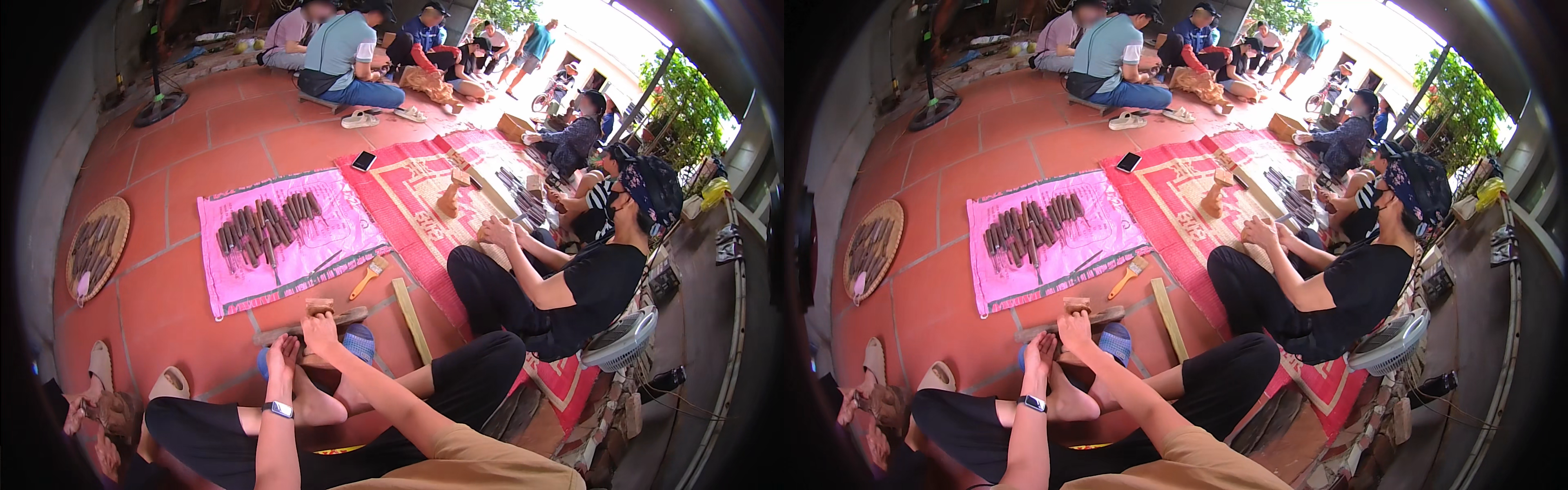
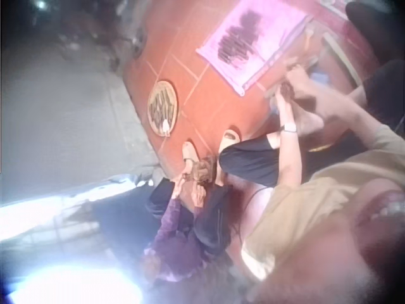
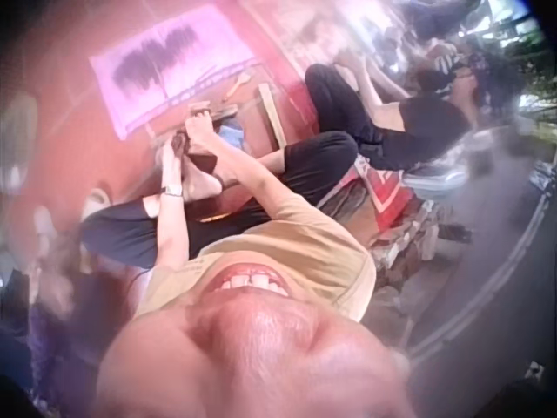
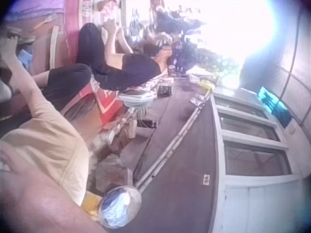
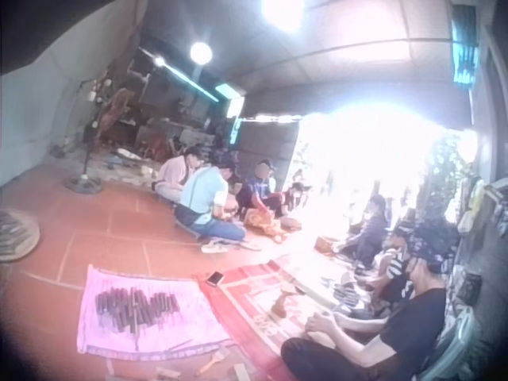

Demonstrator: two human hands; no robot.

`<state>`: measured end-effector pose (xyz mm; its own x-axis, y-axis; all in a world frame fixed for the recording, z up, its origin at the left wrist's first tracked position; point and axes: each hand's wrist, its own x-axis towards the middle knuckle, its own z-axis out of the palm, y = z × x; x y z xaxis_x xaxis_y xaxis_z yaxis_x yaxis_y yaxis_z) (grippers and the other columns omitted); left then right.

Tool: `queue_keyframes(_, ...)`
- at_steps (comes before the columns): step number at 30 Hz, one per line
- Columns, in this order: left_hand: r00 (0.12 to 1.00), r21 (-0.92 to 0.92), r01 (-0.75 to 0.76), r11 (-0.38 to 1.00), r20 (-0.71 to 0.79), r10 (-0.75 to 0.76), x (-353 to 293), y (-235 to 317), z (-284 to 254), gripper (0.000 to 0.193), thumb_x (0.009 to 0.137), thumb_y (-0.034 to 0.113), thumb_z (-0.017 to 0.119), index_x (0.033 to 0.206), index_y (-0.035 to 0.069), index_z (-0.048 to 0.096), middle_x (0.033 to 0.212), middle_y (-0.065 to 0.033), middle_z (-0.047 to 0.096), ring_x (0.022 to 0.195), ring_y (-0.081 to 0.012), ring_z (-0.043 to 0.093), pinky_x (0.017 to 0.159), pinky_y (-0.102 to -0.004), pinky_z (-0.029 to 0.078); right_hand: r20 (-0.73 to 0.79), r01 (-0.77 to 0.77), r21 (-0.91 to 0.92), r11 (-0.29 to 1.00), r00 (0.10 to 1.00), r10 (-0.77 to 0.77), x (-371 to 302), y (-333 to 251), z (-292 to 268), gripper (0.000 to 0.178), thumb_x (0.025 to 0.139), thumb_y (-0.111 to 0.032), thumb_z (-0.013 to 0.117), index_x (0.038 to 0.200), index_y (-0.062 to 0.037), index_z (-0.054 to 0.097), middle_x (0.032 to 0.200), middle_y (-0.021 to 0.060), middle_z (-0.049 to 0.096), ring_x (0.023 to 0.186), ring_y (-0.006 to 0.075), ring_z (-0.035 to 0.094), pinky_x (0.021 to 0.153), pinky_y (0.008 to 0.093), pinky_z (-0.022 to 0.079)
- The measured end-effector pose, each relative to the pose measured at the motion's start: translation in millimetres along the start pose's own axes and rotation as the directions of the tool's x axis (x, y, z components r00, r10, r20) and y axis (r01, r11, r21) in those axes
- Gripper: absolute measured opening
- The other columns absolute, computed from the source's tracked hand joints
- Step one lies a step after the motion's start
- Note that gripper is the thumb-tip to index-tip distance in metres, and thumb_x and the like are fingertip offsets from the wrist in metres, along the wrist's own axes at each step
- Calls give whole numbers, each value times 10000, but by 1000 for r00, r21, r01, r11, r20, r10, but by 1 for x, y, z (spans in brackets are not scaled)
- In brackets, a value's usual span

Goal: The person sits cross-legged on the floor and carves a small wooden object using a chisel and mallet. They repeatedly strike the chisel to shape the wood, occasionally rotating the piece to work on different sides.

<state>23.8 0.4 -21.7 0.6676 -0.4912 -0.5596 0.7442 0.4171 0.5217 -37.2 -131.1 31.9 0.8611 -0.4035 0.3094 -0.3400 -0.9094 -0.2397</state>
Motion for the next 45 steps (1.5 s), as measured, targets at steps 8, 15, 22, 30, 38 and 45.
queue_keyframes(8, 1000, -8, -16, 1000, -8, 16, -1, 6, -2, 249, 903, 136, 570, 1072, -46, 551, 1011, -161, 614, 1000, -276, 609, 909, -378, 511, 257, 64, -72, 995, 965, -43, 10, -19, -15, 206, 825, -176, 500, 764, -90, 677, 749, 106, 686, 815, 256, 664, 821, 399, 393)
queue_keyframes(15, 999, -31, -5, 1000, -45, 4, -4, 6, 0, 230, 904, 124, 562, 1049, -54, 553, 997, -166, 626, 985, -286, 620, 911, -392, 514, 342, 287, -167, 943, 914, -218, 12, -13, -23, 202, 829, -170, 521, 738, -103, 688, 698, 88, 671, 807, 234, 631, 863, 408, 363)
queue_keyframes(22, 998, -5, 2, 1000, -58, -2, 0, 3, 1, 229, 898, 139, 569, 1039, -41, 563, 971, -151, 629, 969, -276, 623, 894, -391, 518, 283, 336, -244, 910, 922, -264, -1, -9, -12, 188, 810, -178, 551, 697, -135, 695, 693, 56, 673, 825, 222, 637, 884, 432, 351)
queue_keyframes(30, 1000, 16, -18, 1000, 10, 18, 5, -2, -6, 242, 881, 147, 600, 1027, -44, 572, 989, -159, 633, 983, -272, 620, 930, -387, 499, 273, 92, -109, 990, 960, -59, 5, -12, -14, 213, 836, -178, 509, 756, -118, 696, 759, 82, 694, 850, 226, 647, 845, 400, 369)
queue_keyframes(38, 1000, 45, -16, 999, -21, 17, 10, 1, -13, 260, 889, 147, 592, 1058, -48, 560, 1036, -164, 613, 1003, -278, 614, 942, -389, 496, 405, 167, -67, 984, 906, -126, -8, -21, -17, 203, 843, -168, 500, 776, -124, 687, 791, 89, 695, 885, 218, 633, 882, 415, 345)
queue_keyframes(45, 1000, 72, -27, 997, 8, 27, 13, 0, -14, 290, 882, 170, 606, 1069, -47, 554, 1029, -157, 605, 1011, -284, 607, 926, -378, 498, 234, 127, -74, 989, 966, -107, -13, -15, -8, 224, 839, -174, 482, 735, -122, 673, 744, 90, 682, 848, 233, 632, 857, 415, 352)
